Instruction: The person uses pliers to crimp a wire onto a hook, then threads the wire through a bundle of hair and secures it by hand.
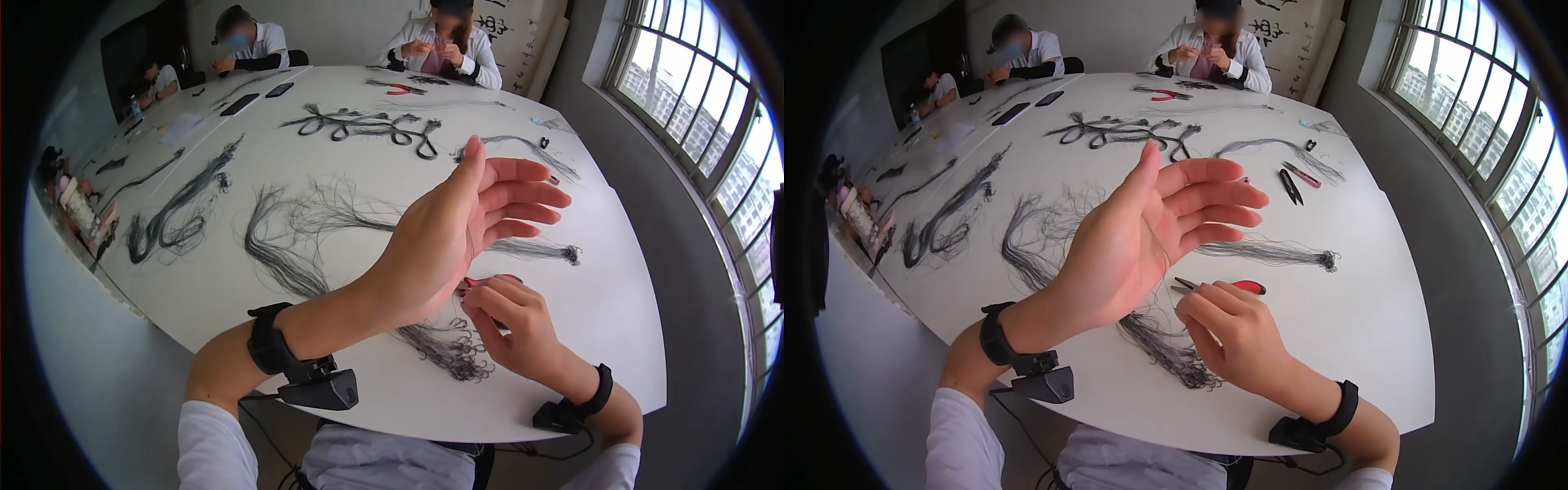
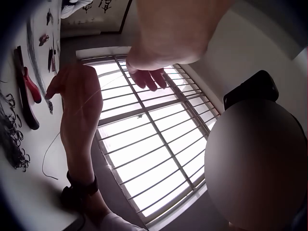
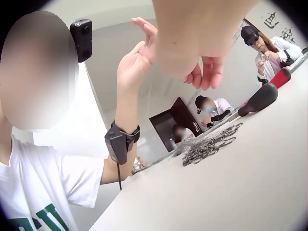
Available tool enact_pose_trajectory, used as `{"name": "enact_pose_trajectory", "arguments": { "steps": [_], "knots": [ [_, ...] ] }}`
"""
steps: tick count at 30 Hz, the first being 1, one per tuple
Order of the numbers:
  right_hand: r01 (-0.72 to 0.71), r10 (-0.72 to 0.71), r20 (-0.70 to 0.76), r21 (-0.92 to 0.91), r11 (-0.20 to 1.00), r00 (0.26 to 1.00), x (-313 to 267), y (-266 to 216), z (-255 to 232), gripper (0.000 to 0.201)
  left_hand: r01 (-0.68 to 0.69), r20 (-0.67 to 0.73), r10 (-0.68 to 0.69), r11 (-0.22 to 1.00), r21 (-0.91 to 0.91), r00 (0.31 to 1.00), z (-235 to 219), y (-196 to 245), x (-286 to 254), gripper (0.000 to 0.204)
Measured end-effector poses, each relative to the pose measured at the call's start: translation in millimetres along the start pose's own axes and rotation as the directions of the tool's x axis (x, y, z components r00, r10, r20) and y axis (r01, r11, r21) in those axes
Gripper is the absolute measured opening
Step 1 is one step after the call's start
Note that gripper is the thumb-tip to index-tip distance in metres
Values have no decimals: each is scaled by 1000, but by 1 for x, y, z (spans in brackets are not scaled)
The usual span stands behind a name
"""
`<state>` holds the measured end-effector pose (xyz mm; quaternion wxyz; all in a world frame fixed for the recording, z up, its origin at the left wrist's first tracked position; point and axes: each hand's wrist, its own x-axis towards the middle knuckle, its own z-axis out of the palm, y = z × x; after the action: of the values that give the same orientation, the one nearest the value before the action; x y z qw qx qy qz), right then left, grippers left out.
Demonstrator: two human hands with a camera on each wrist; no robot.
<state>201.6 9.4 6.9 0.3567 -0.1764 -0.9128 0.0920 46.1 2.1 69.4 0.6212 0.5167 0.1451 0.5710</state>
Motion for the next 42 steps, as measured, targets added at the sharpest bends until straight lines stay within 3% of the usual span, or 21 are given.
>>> {"name": "enact_pose_trajectory", "arguments": {
  "steps": [2,4,6,8,10,12,15,16,18,22,24,25,26,28,30,32,34,36,37,39,42],
  "knots": [
    [59,-61,-25,-63,996,998,0,-6,-1,17,-34,41,31,996,84,999,-15,-13,3,60],
    [110,-117,-47,-126,986,992,0,-10,-3,19,9,-56,9,950,312,998,-23,-27,2,54],
    [155,-161,-15,-209,966,987,-1,-11,-5,20,-25,-4,33,826,563,999,-25,-42,-3,50],
    [166,-172,0,-261,951,985,1,-15,-8,18,15,4,-21,805,593,1000,-23,-50,-9,49],
    [176,-179,19,-313,933,984,1,-13,-11,17,300,-10,-357,772,560,934,-23,-50,-14,52],
    [207,-214,20,-359,910,977,-1,-7,-12,15,342,6,-410,768,542,912,-26,-50,-15,59],
    [199,-180,89,-315,928,980,2,-7,-22,17,489,43,-667,586,646,743,-25,-38,-17,69],
    [199,-180,88,-316,928,980,3,-7,-24,17,489,44,-667,586,646,743,-25,-35,-18,69],
    [241,-217,114,-290,926,969,4,-8,-25,18,588,105,-727,623,515,678,-26,-33,-21,67],
    [247,-229,95,-293,924,969,2,-8,-23,18,621,66,-726,628,469,684,-34,-42,-24,65],
    [283,-252,135,-308,908,958,-1,-10,-21,20,492,11,-529,796,351,848,-37,-49,-24,62],
    [285,-254,137,-308,908,958,-1,-12,-21,20,484,34,-499,853,193,866,-39,-44,-22,57],
    [275,-232,173,-292,916,957,-1,-14,-21,21,483,33,-497,854,192,867,-39,-41,-19,57],
    [267,-213,210,-276,923,954,-2,-17,-18,22,317,-76,-323,944,-89,943,-38,-36,-15,54],
    [234,-175,211,-296,926,962,-3,-16,-11,21,292,-55,-302,945,-149,952,-39,-26,-11,52],
    [216,-142,231,-338,916,963,-5,-9,-7,18,320,56,-318,899,-297,946,-39,-14,-10,53],
    [196,-104,247,-381,904,963,-7,-3,-7,15,343,99,-328,891,-297,939,-45,-9,-11,54],
    [131,-31,241,-412,902,970,-7,1,-9,13,362,401,-202,853,-377,894,-54,-12,-11,55],
    [129,-29,248,-397,909,968,-6,2,-9,14,362,400,-203,853,-376,894,-48,-8,-13,55],
    [132,-39,275,-329,935,961,-6,0,-8,16,265,145,-233,926,-271,962,-31,0,-16,55],
    [155,-89,305,-200,967,948,-6,-9,-7,19,185,106,-170,970,-159,980,-30,-9,-14,55]
  ]
}}
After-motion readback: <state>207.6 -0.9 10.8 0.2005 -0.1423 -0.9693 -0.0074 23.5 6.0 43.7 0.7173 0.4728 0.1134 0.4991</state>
